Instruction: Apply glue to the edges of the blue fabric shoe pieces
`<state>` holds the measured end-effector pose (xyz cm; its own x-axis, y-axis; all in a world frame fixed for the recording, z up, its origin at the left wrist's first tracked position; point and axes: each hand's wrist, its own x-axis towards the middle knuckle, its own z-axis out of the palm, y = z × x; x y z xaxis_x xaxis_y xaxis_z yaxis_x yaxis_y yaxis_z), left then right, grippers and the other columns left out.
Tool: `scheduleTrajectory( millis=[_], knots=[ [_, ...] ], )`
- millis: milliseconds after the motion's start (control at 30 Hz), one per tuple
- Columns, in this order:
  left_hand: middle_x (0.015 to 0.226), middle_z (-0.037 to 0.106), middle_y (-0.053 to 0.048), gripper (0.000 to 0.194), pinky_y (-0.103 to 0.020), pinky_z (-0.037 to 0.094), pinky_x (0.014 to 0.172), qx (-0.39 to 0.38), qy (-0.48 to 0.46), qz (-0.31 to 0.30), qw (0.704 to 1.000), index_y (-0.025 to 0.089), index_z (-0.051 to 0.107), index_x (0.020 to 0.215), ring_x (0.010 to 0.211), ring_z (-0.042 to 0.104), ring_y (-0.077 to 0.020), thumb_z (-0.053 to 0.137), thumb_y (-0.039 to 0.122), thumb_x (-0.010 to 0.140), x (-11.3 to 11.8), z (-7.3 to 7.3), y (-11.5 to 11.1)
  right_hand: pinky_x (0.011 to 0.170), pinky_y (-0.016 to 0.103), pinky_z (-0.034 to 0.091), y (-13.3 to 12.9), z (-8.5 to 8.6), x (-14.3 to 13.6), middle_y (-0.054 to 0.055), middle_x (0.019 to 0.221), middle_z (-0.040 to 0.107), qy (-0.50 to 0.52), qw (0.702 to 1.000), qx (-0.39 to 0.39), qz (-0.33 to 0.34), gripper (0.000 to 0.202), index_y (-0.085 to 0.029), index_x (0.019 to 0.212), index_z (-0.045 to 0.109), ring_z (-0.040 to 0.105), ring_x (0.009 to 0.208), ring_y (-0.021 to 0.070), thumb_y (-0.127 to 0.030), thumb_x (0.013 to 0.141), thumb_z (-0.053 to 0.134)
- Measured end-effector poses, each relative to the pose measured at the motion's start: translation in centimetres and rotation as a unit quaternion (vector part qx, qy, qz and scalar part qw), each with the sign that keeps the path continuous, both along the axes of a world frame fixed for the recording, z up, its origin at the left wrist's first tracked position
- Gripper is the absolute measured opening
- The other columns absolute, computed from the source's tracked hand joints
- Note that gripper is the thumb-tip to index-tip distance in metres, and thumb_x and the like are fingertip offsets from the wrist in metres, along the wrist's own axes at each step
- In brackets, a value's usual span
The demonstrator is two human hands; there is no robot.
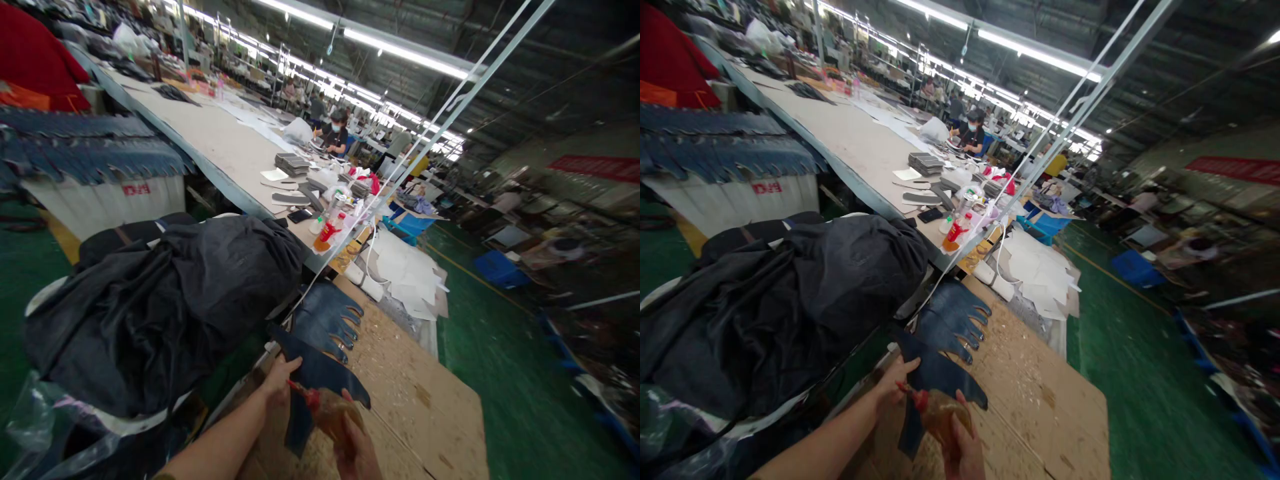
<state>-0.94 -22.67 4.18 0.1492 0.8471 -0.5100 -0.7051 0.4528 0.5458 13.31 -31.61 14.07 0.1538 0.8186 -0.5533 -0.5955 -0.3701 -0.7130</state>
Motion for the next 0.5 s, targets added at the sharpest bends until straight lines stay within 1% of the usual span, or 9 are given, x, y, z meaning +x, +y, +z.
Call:
scheduleTrajectory(
  millis=[100, 167, 233, 300, 367, 400, 467, 500],
  knots=[
    [0.086, 0.072, -0.007, 0.05, -0.037, 0.055, 0.082, -0.011, 0.029, 0.013, 0.999, 0.015, 0.059, 0.101, 0.084, 0.07, -0.0242, 0.084, 0.028, 0.059, -0.7, -2.0, 4.0, 0.064, 0.026, 0.054, 3.0, -2.3, -0.6, 0.002, 0.088, 0.079, -0.007, 0.999, -0.03, -0.039, 0.055, -0.024, 0.098, 0.071, 0.073, 0.079, 0.0209, -0.033, 0.047, 0.09],
    [0.087, 0.072, -0.007, 0.04, -0.036, 0.055, 0.08, -0.03, 0.058, 0.001, 0.998, 0.014, 0.06, 0.102, 0.082, 0.07, -0.0215, 0.079, 0.024, 0.068, -0.7, -3.3, 6.3, 0.056, 0.021, 0.051, 4.1, -3.6, -0.8, -0.001, 0.084, 0.079, -0.014, 0.997, -0.035, -0.061, 0.052, -0.024, 0.095, 0.072, 0.072, 0.074, 0.0181, -0.032, 0.046, 0.09],
    [0.093, 0.07, -0.007, 0.03, -0.036, 0.056, 0.077, -0.053, 0.094, -0.022, 0.994, 0.014, 0.06, 0.106, 0.082, 0.068, -0.0187, 0.069, 0.026, 0.081, -0.3, -4.5, 8.2, 0.057, 0.021, 0.051, 4.0, -4.5, -0.7, -0.001, 0.086, 0.079, -0.014, 0.997, -0.037, -0.07, 0.053, -0.024, 0.096, 0.072, 0.072, 0.076, 0.0178, -0.033, 0.048, 0.09],
    [0.101, 0.066, -0.007, 0.027, -0.036, 0.056, 0.075, -0.074, 0.136, -0.044, 0.987, 0.014, 0.059, 0.11, 0.084, 0.066, -0.0172, 0.059, 0.03, 0.089, 0.1, -5.5, 9.5, 0.067, 0.025, 0.054, 2.5, -4.9, -0.1, 0.001, 0.093, 0.079, -0.005, 0.997, -0.042, -0.064, 0.055, -0.025, 0.1, 0.071, 0.072, 0.083, 0.0206, -0.035, 0.049, 0.089],
    [0.108, 0.063, -0.007, 0.028, -0.037, 0.056, 0.075, -0.089, 0.185, -0.06, 0.977, 0.015, 0.057, 0.114, 0.088, 0.064, -0.0175, 0.056, 0.032, 0.091, 0.3, -6.2, 10.5, 0.078, 0.033, 0.055, 0.0, -5.1, 0.8, 0.004, 0.096, 0.078, 0.001, 0.998, -0.046, -0.046, 0.056, -0.025, 0.101, 0.071, 0.072, 0.088, 0.0252, -0.039, 0.05, 0.088],
    [0.109, 0.062, -0.007, 0.029, -0.037, 0.056, 0.076, -0.094, 0.211, -0.066, 0.971, 0.015, 0.057, 0.115, 0.089, 0.063, -0.0179, 0.056, 0.032, 0.091, 0.4, -6.5, 10.9, 0.08, 0.038, 0.055, -1.4, -5.1, 1.3, 0.005, 0.094, 0.078, -0.002, 0.998, -0.049, -0.038, 0.054, -0.025, 0.099, 0.072, 0.072, 0.088, 0.0275, -0.044, 0.051, 0.087],
    [0.111, 0.061, -0.008, 0.03, -0.037, 0.055, 0.077, -0.096, 0.265, -0.077, 0.956, 0.015, 0.056, 0.116, 0.091, 0.063, -0.0184, 0.057, 0.032, 0.091, 0.3, -6.6, 11.6, 0.08, 0.047, 0.056, -4.2, -5.2, 2.2, 0.007, 0.085, 0.079, -0.01, 0.997, -0.068, -0.026, 0.043, -0.024, 0.085, 0.074, 0.073, 0.081, 0.0307, -0.057, 0.057, 0.079],
    [0.111, 0.061, -0.008, 0.03, -0.037, 0.055, 0.077, -0.096, 0.293, -0.085, 0.948, 0.015, 0.056, 0.116, 0.091, 0.063, -0.0185, 0.057, 0.032, 0.091, 0.2, -6.5, 11.8, 0.078, 0.049, 0.056, -5.5, -5.2, 2.6, 0.008, 0.079, 0.079, -0.013, 0.996, -0.082, -0.023, 0.042, -0.024, 0.075, 0.074, 0.073, 0.076, 0.031, -0.064, 0.061, 0.072]
  ],
)
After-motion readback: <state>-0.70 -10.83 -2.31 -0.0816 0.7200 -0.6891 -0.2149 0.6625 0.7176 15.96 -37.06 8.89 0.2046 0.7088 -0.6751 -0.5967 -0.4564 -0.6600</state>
